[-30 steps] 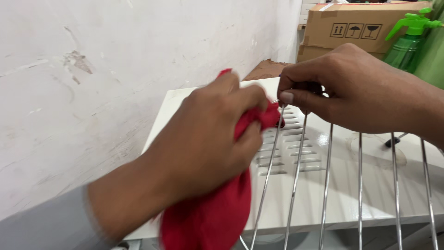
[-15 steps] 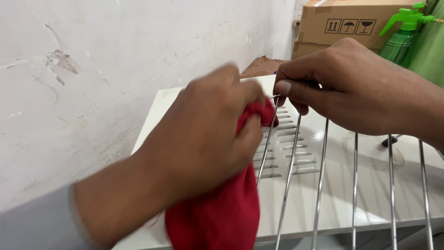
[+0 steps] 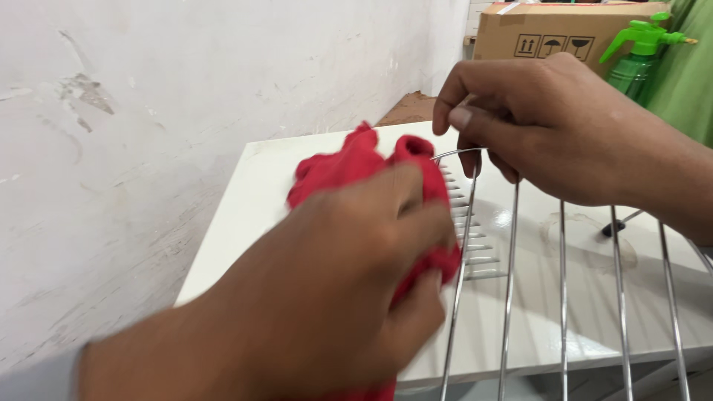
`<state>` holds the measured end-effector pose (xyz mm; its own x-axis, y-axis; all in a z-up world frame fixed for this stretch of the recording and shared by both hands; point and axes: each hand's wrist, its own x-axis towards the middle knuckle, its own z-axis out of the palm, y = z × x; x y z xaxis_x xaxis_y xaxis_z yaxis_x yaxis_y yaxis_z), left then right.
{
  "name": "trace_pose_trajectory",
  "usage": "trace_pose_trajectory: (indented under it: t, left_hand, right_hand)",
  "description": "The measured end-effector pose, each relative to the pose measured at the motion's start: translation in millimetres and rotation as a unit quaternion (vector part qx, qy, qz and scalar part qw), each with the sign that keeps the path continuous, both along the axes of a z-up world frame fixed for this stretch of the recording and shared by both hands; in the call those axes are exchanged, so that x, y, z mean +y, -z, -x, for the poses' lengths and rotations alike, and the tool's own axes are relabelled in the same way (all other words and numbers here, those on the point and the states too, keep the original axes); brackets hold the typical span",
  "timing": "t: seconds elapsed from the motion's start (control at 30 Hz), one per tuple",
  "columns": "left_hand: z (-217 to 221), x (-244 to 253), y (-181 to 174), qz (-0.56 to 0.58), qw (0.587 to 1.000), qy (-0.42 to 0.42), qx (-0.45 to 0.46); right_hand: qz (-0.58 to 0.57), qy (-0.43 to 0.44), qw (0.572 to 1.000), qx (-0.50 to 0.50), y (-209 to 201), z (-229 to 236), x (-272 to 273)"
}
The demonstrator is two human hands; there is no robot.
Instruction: The person wipes a beige plastic microwave turntable support and a metal wire rack using a red cloth. The person then places the cleaned rack back into the microwave and wipes the top surface of the appliance.
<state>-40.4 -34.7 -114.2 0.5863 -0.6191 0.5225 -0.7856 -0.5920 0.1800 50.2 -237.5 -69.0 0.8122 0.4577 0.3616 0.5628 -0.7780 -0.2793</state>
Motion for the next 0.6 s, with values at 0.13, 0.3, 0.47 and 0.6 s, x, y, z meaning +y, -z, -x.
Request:
trace_pose_trajectory:
  t: [0.13, 0.3, 0.47, 0.6]
  left_hand:
    - [15, 4, 3, -0.062, 0.995, 0.074, 0.036]
    - [18, -5, 5, 0.049, 0.994, 0.097, -0.002]
    - [8, -34, 6, 0.170, 0.981, 0.057, -0.075]
    - [2, -41, 5, 0.126, 0.989, 0.070, 0.017]
  right_hand:
    - [0.091, 0.064, 0.993, 0.028, -5, 6, 8]
    - [0.130, 0.125, 0.976, 0.124, -10, 13, 16]
    - [0.024, -0.044, 0.984, 0.170, 4, -18, -11]
    - [-0.038, -0.112, 0.969, 0.216, 10, -29, -21]
